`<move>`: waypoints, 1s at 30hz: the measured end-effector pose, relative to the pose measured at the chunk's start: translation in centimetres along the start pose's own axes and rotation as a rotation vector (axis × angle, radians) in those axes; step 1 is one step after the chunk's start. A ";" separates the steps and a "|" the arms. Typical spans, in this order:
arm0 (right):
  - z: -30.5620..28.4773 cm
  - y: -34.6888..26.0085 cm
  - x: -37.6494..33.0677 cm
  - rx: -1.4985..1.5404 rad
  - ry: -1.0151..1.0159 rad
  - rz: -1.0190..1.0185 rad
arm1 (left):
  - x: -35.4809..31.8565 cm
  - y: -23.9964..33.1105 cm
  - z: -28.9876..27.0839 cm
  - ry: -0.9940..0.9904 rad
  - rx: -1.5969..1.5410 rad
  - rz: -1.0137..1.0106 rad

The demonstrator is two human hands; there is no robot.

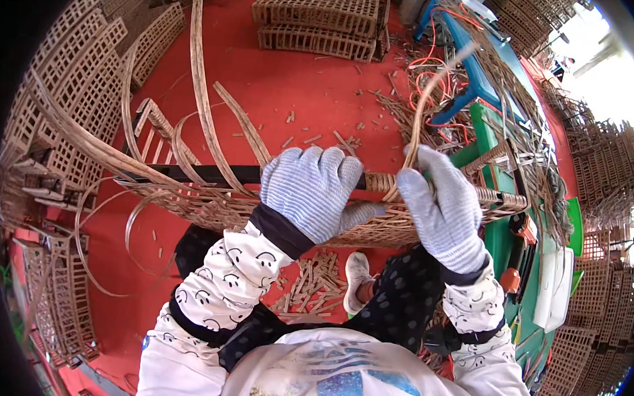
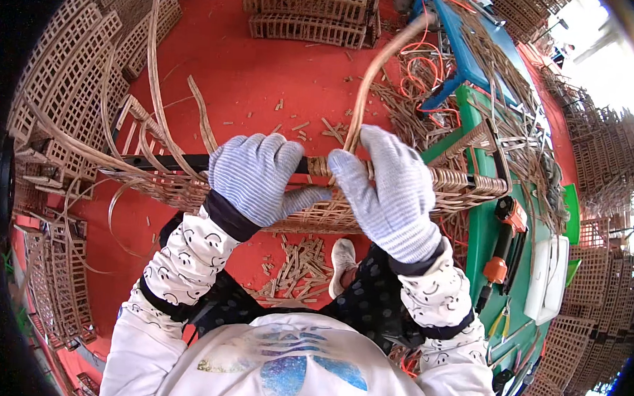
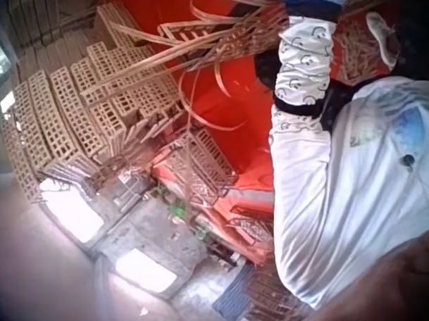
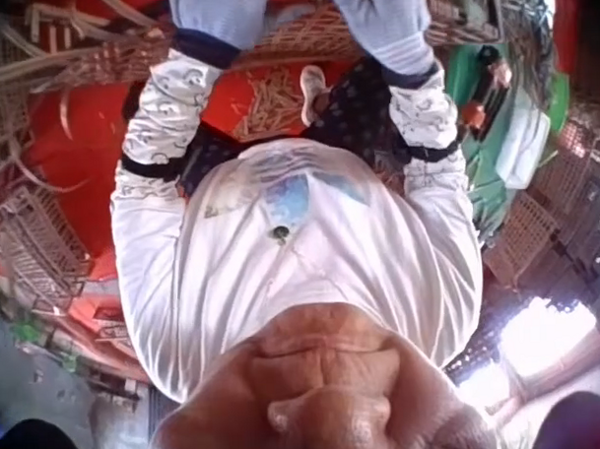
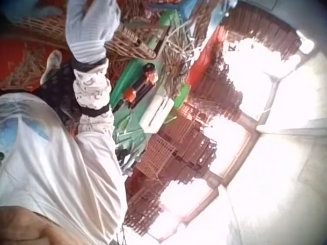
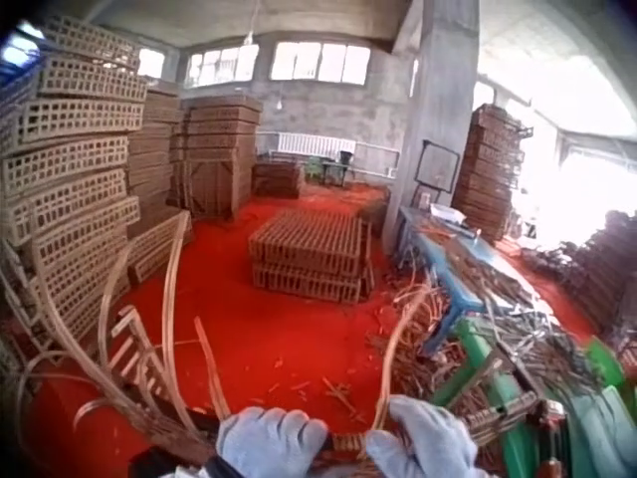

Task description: Weaving bamboo strips and using a staple gun to secure them onto a furniture frame.

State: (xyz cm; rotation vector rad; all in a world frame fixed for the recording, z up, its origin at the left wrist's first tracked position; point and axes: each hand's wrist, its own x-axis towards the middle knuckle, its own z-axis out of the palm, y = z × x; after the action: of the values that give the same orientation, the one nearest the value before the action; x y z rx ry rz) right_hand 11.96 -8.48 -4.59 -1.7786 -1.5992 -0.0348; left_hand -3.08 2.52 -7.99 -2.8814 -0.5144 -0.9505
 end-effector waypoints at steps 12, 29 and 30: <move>0.9 -6.1 -3.7 1.382 0.030 0.369 | -2.5 2.3 -3.1 -0.443 -0.070 -0.030; -1.7 -12.1 -5.0 1.179 0.204 0.639 | -6.0 3.6 -1.9 -0.058 -0.063 -0.001; -1.6 -12.2 -4.8 1.157 0.198 0.640 | -6.1 3.7 -2.0 -0.050 -0.075 -0.013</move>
State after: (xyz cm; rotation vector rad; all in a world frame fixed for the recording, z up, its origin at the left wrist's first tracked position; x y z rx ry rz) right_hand 0.93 -13.95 0.27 -1.1716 -0.5675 0.8141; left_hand -7.60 -3.07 -9.77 -2.9791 -0.5124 -0.9216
